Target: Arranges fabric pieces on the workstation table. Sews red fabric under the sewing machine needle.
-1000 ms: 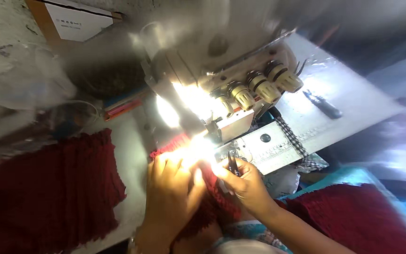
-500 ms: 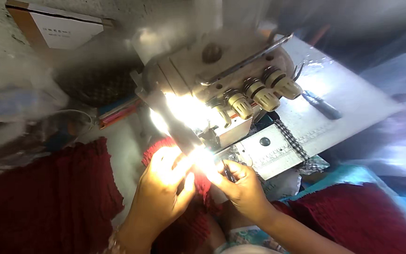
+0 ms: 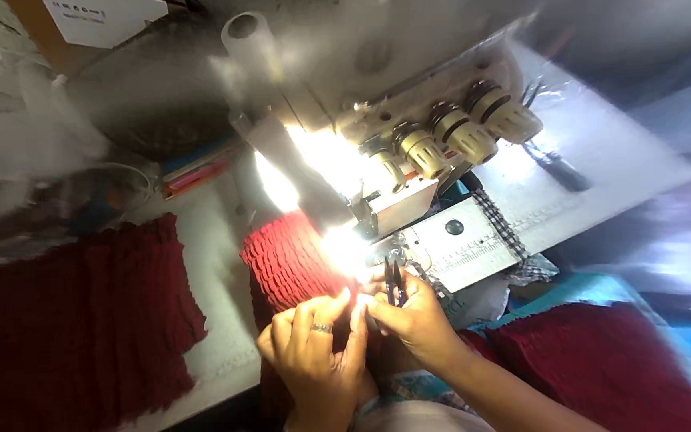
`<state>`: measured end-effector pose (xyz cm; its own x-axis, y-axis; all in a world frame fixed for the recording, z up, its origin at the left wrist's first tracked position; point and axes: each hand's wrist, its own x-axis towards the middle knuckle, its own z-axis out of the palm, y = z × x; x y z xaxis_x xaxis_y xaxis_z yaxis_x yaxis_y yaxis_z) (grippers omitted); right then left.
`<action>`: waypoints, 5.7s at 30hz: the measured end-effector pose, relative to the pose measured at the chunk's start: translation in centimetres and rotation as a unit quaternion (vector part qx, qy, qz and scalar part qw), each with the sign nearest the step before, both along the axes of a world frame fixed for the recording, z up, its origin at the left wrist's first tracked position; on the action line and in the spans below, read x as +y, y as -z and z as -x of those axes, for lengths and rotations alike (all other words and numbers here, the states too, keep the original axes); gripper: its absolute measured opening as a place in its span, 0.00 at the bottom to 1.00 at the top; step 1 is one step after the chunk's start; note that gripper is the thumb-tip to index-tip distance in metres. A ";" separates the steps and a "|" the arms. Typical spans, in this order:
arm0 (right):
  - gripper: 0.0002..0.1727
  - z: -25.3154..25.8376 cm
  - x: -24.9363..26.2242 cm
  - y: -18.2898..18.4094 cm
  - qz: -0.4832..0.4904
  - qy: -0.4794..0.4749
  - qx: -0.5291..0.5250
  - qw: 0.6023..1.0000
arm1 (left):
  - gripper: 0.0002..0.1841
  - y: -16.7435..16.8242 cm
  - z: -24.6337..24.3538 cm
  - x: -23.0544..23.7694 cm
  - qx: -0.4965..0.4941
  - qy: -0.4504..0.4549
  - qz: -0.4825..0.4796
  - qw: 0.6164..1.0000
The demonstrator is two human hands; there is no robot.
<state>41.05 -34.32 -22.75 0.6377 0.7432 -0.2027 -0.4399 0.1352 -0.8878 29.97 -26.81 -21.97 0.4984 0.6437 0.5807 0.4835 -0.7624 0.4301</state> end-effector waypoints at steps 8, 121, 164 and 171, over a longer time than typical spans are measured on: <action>0.05 -0.2 -0.3 1.0 0.034 -0.016 -0.112 0.993 | 0.07 -0.1 0.5 0.1 0.010 -0.013 0.028 0.999; 0.06 0.1 -1.5 0.6 -0.025 0.009 -0.229 0.973 | 0.06 -1.8 0.7 -1.2 -0.015 -0.002 0.086 0.996; 0.06 -1.3 -0.3 -0.2 -0.004 -0.043 -0.112 0.993 | 0.16 -4.6 0.0 5.2 0.092 0.169 -0.025 0.981; 0.07 -1.0 -1.0 -0.1 -0.007 -0.048 -0.132 0.990 | 0.28 -4.9 0.1 6.2 0.211 0.226 -0.033 0.950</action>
